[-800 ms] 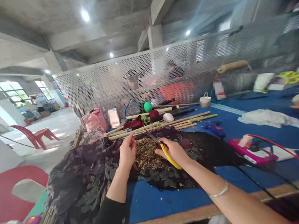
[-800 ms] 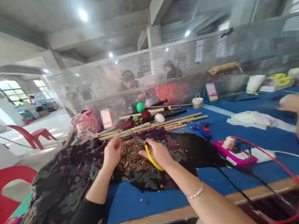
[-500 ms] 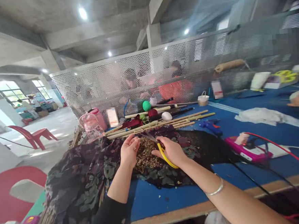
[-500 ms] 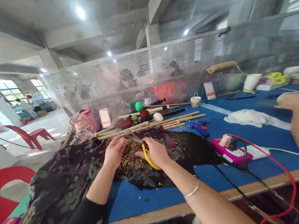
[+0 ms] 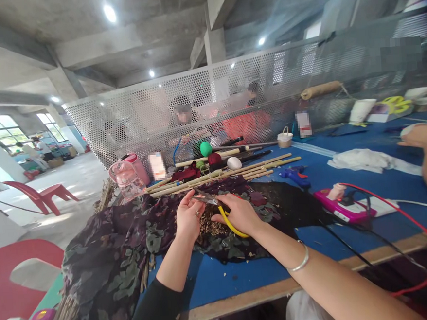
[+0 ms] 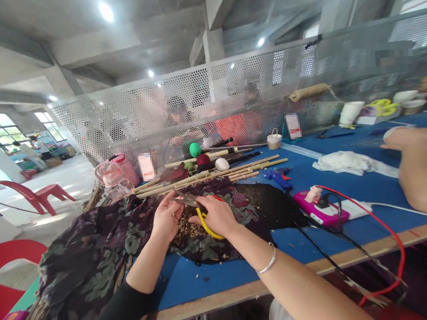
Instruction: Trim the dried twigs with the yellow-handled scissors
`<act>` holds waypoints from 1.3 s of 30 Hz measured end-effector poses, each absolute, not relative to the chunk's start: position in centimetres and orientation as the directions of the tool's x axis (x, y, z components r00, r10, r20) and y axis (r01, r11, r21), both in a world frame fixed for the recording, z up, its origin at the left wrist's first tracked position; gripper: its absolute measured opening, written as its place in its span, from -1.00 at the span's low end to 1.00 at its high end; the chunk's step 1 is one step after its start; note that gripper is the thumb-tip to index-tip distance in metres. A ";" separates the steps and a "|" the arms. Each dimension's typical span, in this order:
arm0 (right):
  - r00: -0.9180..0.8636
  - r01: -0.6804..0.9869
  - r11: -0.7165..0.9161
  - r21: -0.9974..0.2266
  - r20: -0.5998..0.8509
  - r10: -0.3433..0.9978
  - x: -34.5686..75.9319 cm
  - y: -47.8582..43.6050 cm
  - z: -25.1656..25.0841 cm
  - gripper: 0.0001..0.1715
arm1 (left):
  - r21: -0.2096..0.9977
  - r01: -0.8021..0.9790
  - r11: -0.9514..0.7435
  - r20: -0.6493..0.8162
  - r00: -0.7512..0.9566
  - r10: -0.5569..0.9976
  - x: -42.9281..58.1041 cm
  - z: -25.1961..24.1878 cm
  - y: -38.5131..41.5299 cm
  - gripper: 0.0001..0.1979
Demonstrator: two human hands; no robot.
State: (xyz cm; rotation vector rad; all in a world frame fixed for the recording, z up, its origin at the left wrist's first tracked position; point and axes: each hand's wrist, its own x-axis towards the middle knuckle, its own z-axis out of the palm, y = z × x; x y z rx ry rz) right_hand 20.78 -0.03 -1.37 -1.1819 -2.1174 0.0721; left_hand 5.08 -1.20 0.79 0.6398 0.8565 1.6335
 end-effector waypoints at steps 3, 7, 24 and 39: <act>-0.341 0.738 0.579 -0.346 0.549 0.763 20.9 0.0 -1.4 -0.39 | 0.817 -0.566 -0.111 -0.028 -0.231 0.973 5.0 0.8 -1.3 -0.51; -0.343 0.752 0.571 -0.328 0.546 0.765 21.0 0.1 -1.4 -0.43 | 0.861 -0.499 -0.093 -0.029 -0.230 0.973 5.0 0.7 -1.4 -0.55; -0.352 0.730 0.577 -0.367 0.521 0.777 20.3 -0.5 -0.7 -0.35 | 0.965 -0.215 -0.152 0.118 -0.165 0.979 6.2 -0.5 -1.3 -0.77; -0.368 0.682 0.590 -0.433 0.493 0.788 20.5 -0.5 -1.0 -0.47 | 0.982 -0.019 -0.190 0.181 -0.233 0.955 6.3 -0.5 -1.7 -0.81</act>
